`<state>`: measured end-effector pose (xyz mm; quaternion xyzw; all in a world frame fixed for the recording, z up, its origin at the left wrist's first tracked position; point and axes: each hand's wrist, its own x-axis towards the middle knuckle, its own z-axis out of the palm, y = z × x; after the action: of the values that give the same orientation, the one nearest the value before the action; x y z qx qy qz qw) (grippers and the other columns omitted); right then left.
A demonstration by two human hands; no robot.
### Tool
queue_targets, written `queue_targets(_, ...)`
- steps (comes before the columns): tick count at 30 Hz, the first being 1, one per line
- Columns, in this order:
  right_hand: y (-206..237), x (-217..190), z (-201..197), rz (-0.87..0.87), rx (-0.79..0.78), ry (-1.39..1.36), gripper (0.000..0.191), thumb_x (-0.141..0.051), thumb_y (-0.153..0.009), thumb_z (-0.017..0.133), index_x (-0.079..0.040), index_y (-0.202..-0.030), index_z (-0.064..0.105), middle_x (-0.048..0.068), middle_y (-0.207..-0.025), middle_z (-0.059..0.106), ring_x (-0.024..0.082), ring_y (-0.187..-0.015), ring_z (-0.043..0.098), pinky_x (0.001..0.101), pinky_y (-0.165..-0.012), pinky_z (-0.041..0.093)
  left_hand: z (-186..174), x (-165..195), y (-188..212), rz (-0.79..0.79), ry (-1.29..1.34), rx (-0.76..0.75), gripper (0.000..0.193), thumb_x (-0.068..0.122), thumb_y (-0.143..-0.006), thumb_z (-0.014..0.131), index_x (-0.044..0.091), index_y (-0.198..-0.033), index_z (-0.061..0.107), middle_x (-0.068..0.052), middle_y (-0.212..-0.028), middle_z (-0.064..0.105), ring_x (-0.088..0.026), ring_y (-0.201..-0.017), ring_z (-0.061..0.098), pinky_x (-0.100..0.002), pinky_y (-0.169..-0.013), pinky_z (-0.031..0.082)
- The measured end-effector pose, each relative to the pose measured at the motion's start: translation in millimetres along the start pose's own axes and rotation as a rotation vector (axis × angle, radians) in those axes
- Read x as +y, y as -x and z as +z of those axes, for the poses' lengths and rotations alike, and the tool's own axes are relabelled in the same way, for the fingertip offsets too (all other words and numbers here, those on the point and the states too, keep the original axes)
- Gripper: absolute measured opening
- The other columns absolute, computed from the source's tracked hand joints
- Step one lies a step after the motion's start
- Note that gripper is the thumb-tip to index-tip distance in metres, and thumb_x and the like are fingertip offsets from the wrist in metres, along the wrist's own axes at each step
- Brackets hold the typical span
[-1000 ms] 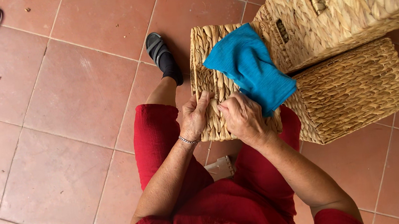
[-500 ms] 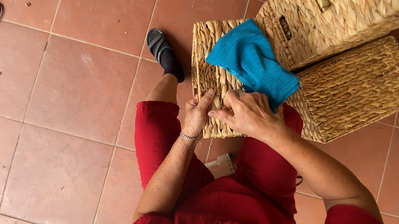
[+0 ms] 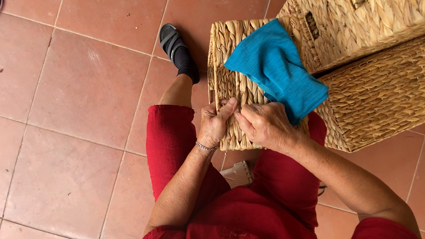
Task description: The person sits on the tiled floor and wipes woven water-hyacinth storage baskets one at a time with a blue cloth, turning each basket to clean its sides. They occasionally use scissors to snip loose strands from the weave before resuming wiping and setting finished baskets aside.
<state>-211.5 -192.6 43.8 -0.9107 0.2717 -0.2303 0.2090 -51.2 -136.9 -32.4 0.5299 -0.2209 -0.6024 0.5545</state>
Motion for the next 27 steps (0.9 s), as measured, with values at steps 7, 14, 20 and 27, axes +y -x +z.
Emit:
queue_targets(7,15.7,-3.3,14.9,-0.047,0.068,0.098,0.028,-0.003,-0.092,0.069,-0.007,-0.071,0.051,0.003,-0.053,0.052,0.013,-0.044,0.053,0.0298,-0.039,0.044,-0.7,-6.6,0.1,0.060,0.048,0.011,0.019,0.018,-0.099,0.071,0.000,-0.096,0.075,-0.002,-0.083,0.074,-0.006,-0.073,0.063,-0.022,-0.066,0.054)
queue_targets(14,20.2,-5.3,21.4,-0.143,0.134,0.173,0.028,0.000,-0.092,0.069,-0.007,-0.072,0.050,0.004,-0.055,0.050,0.012,-0.046,0.053,0.0287,-0.040,0.045,-4.8,-13.8,0.0,0.068,0.036,0.011,0.018,0.017,-0.098,0.072,0.000,-0.092,0.075,-0.001,-0.078,0.072,-0.005,-0.067,0.060,-0.022,-0.059,0.051)
queue_targets(20,19.1,-26.0,-9.1,-0.119,0.185,0.172,0.026,-0.012,-0.089,0.077,-0.010,-0.072,0.056,0.002,-0.060,0.055,0.014,-0.050,0.052,0.0325,-0.047,0.043,-7.5,-7.5,-4.0,-0.052,0.197,-0.029,0.018,0.016,-0.099,0.070,0.001,-0.108,0.075,-0.006,-0.103,0.074,-0.007,-0.091,0.069,-0.025,-0.078,0.055)
queue_targets(27,-6.6,22.9,-70.0,0.040,0.299,0.346,0.045,-0.035,-0.098,0.073,-0.001,-0.126,0.067,0.024,-0.126,0.060,0.037,-0.116,0.051,0.0522,-0.095,0.047,-2.1,18.1,18.6,-0.302,0.286,-0.109,0.039,0.011,-0.092,0.073,-0.009,-0.125,0.065,-0.018,-0.109,0.074,-0.022,-0.088,0.076,-0.036,-0.078,0.065)
